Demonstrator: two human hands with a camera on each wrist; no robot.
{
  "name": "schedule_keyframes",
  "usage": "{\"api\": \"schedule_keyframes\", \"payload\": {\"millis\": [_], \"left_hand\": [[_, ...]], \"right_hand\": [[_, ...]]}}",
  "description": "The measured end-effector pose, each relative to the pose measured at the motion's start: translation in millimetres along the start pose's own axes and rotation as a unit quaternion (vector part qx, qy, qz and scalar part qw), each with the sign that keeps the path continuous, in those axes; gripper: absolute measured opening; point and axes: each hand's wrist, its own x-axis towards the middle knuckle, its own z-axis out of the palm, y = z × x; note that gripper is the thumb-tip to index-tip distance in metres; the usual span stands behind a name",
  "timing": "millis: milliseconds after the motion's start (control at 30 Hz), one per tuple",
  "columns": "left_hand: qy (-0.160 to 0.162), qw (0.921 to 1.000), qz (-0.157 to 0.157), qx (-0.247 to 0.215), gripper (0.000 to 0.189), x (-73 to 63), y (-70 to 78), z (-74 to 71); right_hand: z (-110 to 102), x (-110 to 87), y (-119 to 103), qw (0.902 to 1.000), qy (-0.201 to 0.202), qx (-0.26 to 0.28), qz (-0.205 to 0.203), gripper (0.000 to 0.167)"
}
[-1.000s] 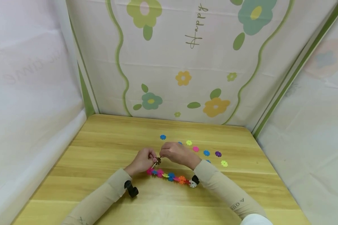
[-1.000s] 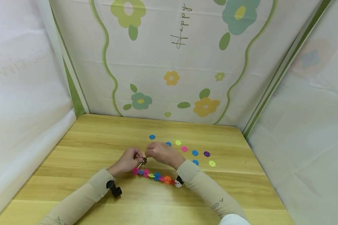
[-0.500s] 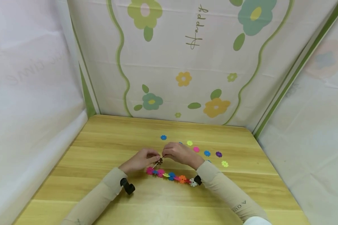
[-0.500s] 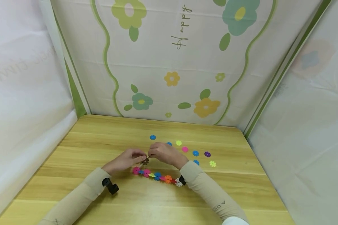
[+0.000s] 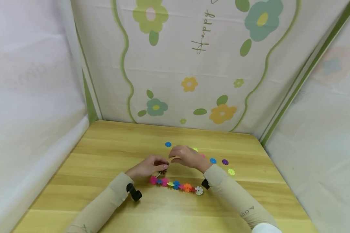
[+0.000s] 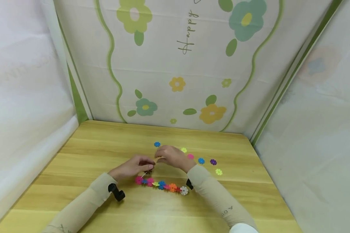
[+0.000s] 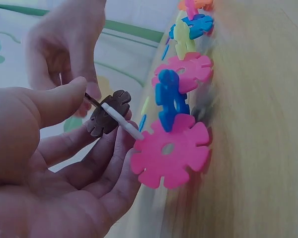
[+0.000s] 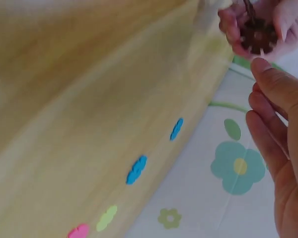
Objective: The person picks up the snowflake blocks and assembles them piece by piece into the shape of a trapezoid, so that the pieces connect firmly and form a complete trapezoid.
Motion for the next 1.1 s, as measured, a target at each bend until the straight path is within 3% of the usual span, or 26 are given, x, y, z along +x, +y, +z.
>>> {"api": "schedule_keyframes", "payload": {"millis": [133, 333, 567, 800, 900, 1033, 1100], "left_hand": [[0.0, 0.9999, -0.007, -0.01, 0.038, -1.2, -2.1, -0.7], [-0.001, 0.9998, -0.007, -0.018, 0.04, -1.7, -3.2, -2.3], [0.005, 1.0, -0.002, -0.006, 0.041, -0.9, -4.5, -1.1], [0.01, 0.9999, 0.002, 0.005, 0.038, 1.2, -1.3, 0.3], [0.007, 1.0, 0.0, 0.001, 0.039, 0.9, -1.3, 0.1], [0.004, 0.9999, -0.002, -0.009, 0.041, -0.9, -1.6, -1.0], [0.003, 0.9999, -0.003, -0.014, 0.042, -1.7, -1.9, -1.9]], "right_hand": [[-3, 6.5, 21, 0.9937, -0.048, 0.031, 0.096, 0.02], [7, 29.2, 54, 0.9712, -0.109, 0.051, 0.205, 0.03], [29, 57.1, 76, 0.9558, -0.159, 0.022, 0.246, 0.039], [41, 59.6, 81, 0.9551, -0.156, -0.008, 0.252, 0.017], [40, 53.8, 80, 0.9437, -0.153, 0.026, 0.292, 0.013], [29, 42.1, 73, 0.9207, -0.144, 0.089, 0.352, 0.007], [21, 35.2, 68, 0.9158, -0.137, 0.11, 0.361, 0.005]]}}
